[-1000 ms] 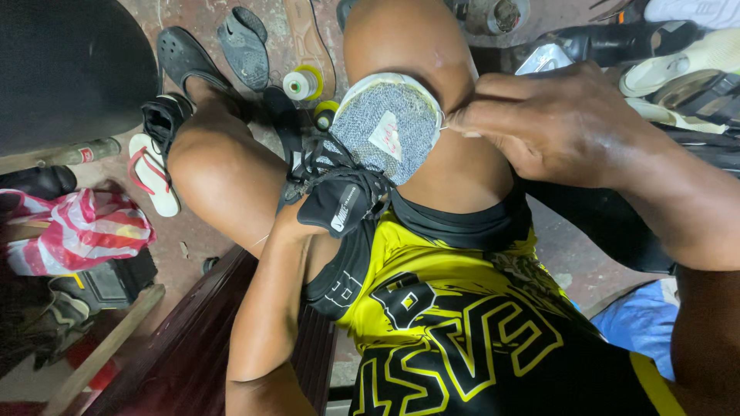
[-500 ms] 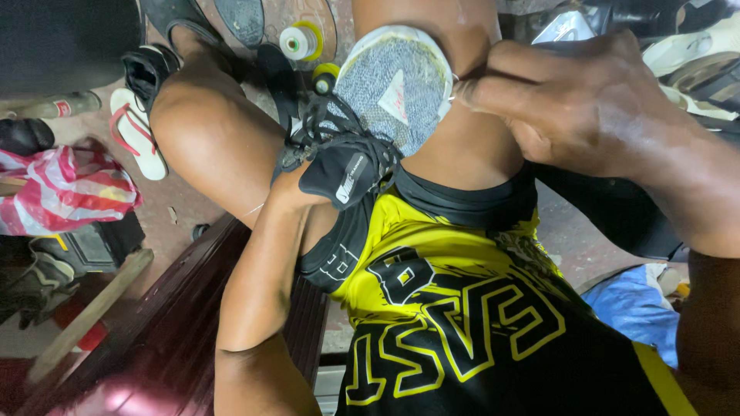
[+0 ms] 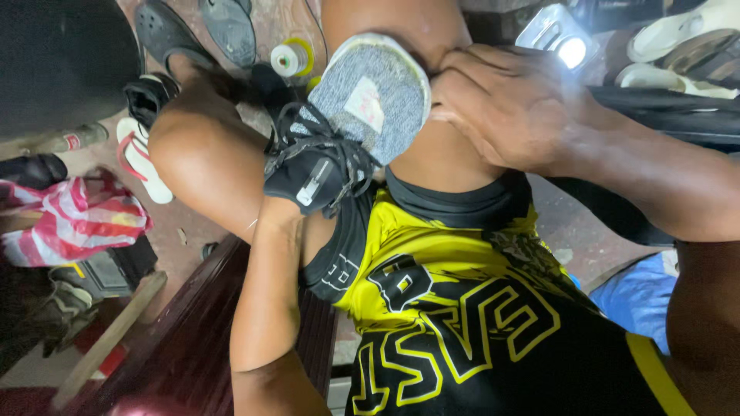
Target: The person is repairing a sneaker by hand. They repeatedly insert a needle and thread through the sole and upper, pull the thread tight, and use a wooden tool to assist in stitching. The shoe is held between the legs while the person works.
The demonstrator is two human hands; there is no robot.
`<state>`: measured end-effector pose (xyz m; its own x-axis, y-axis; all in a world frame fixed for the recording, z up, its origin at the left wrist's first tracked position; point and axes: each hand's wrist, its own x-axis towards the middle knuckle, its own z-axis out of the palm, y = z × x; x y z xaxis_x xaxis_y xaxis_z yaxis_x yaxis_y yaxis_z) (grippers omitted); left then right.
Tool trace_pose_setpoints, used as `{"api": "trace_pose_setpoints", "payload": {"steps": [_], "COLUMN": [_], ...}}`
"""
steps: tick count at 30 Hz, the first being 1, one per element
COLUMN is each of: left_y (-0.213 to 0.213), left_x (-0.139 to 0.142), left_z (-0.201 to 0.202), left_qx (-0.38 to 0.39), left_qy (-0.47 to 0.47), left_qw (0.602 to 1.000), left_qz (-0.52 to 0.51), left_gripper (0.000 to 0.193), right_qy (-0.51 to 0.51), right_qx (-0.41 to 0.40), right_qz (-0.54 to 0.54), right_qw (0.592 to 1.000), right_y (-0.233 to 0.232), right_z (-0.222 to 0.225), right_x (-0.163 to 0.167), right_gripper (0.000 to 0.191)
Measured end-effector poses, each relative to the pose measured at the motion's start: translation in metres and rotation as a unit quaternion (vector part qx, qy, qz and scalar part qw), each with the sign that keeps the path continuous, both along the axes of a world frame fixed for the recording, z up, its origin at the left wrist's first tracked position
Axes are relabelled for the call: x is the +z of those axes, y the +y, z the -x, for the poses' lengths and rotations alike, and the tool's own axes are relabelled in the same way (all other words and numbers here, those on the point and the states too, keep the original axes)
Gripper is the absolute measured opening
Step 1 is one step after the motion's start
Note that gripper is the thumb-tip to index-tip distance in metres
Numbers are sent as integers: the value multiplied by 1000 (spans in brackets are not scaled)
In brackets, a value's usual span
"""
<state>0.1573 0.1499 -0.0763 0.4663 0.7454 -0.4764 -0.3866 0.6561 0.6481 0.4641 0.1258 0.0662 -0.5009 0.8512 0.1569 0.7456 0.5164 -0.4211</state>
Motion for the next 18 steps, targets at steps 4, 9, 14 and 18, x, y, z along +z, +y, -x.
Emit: {"api": "trace_pose_setpoints", "payload": {"steps": [4, 9, 14, 18], "left_y": [9, 6, -12, -22], "left_x": [-7, -8, -5, 24], "left_z": [-6, 0, 15, 24], "left_qx": [34, 49, 62, 51], "left_qy": [-17, -20, -15, 15], "left_qw": [998, 995, 992, 995], "left_qz": [54, 85, 107, 87], "left_gripper": [16, 15, 15, 15], "right_qy": [-60, -163, -60, -80], "right_qx": [21, -21, 7, -11], "right_qz": [-27, -139, -135, -96], "right_qw": [998, 977, 989, 992], "right_y": [3, 8, 9, 1], "right_z": [-13, -33, -47, -67], "right_x": [-15, -20, -21, -23], "right_gripper": [20, 43, 47, 35]}}
